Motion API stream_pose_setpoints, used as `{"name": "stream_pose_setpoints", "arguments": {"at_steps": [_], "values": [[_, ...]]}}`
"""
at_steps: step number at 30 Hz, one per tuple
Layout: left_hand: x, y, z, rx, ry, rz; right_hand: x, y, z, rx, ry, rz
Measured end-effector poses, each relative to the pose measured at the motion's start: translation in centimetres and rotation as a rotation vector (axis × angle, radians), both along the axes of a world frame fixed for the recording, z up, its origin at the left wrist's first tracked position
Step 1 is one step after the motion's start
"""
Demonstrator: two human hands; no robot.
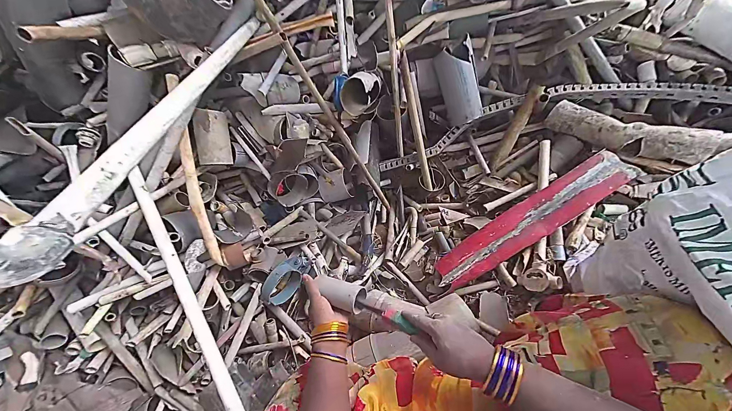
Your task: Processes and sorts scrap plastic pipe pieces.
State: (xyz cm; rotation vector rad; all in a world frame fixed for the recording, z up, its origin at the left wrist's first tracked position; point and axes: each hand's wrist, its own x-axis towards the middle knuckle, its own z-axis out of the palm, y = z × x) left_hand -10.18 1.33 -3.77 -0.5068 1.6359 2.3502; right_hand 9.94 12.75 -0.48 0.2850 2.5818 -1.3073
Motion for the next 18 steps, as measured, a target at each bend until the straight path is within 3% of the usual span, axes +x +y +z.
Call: {"name": "stream_pose_setpoints", "arguments": {"at_steps": [4, 6, 9, 13, 18], "values": [[-2.7, -0.8, -0.8, 0.011, -0.036, 0.0, -0.5, 1.4, -0.4, -0.083, 0.136, -0.022], [-3.7, -0.9, -1.0, 0.034, -0.049, 0.007, -1.1, 1.9, -0.3, -0.03, 0.069, -0.052], [-4.5, -1.1, -1.7, 0.034, -0.082, 0.04, -1.3, 2.0, 0.0, -0.159, 0.039, 0.01], [-5.4, -1.3, -1.8, 0.08, -0.097, 0.065, -1.8, 2.4, -1.5, -0.245, 0.098, -0.104], [-5.5, -1.5, -2.3, -0.15, 0.18, 0.135, -2.6, 3.4, -0.9, -0.245, -0.115, -0.044]]}}
